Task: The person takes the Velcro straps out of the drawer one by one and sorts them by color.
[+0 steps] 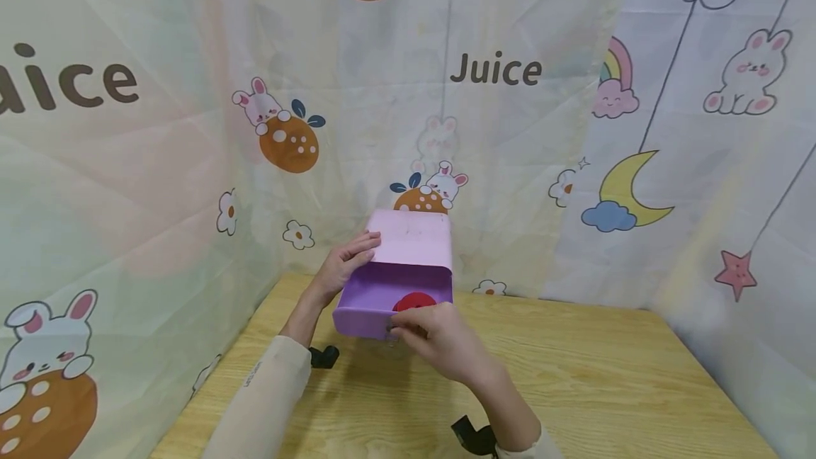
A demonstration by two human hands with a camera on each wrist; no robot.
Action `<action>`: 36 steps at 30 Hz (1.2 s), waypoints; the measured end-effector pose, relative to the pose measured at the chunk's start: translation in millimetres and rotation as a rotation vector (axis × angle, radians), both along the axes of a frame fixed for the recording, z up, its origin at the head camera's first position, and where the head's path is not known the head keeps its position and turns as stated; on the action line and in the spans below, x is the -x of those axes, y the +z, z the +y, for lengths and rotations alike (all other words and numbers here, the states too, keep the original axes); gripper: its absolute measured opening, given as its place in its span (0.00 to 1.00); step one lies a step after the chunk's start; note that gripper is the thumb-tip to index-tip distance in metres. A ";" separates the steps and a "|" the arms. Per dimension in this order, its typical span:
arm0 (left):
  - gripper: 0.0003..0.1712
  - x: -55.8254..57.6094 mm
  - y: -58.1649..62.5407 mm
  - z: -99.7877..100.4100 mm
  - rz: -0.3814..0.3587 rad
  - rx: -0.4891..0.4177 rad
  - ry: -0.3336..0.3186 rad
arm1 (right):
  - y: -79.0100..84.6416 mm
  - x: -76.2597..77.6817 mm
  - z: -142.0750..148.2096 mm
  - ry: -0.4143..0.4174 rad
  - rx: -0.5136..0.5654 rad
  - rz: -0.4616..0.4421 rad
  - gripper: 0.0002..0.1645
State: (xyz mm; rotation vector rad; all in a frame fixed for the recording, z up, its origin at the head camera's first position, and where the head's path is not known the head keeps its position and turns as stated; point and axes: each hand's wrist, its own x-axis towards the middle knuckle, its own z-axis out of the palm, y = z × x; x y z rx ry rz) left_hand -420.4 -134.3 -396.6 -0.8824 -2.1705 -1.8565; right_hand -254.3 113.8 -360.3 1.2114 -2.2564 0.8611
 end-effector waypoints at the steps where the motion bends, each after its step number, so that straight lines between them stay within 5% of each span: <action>1: 0.24 0.1 -0.5 0.1 0.001 0.000 -0.002 | 0.5 1.7 1.8 0.031 0.052 0.025 0.07; 5: 0.24 0.3 -1.6 0.4 -0.001 0.004 -0.004 | 1.4 10.8 10.1 0.088 0.217 0.125 0.09; 10: 0.24 -0.9 -2.9 0.1 -0.013 0.010 0.008 | 0.5 19.6 20.1 0.005 0.266 0.131 0.11; 20: 0.24 -2.4 -5.5 -2.2 -0.012 -0.013 0.003 | -7.6 25.4 21.5 -0.253 0.133 0.107 0.06; 29: 0.23 -0.8 -4.2 -0.6 -0.001 -0.018 -0.003 | -10.6 28.8 24.1 -0.291 0.002 -0.106 0.15; 36: 0.23 1.4 -2.1 0.4 0.001 -0.020 -0.006 | -7.7 31.8 27.7 -0.267 -0.034 -0.130 0.18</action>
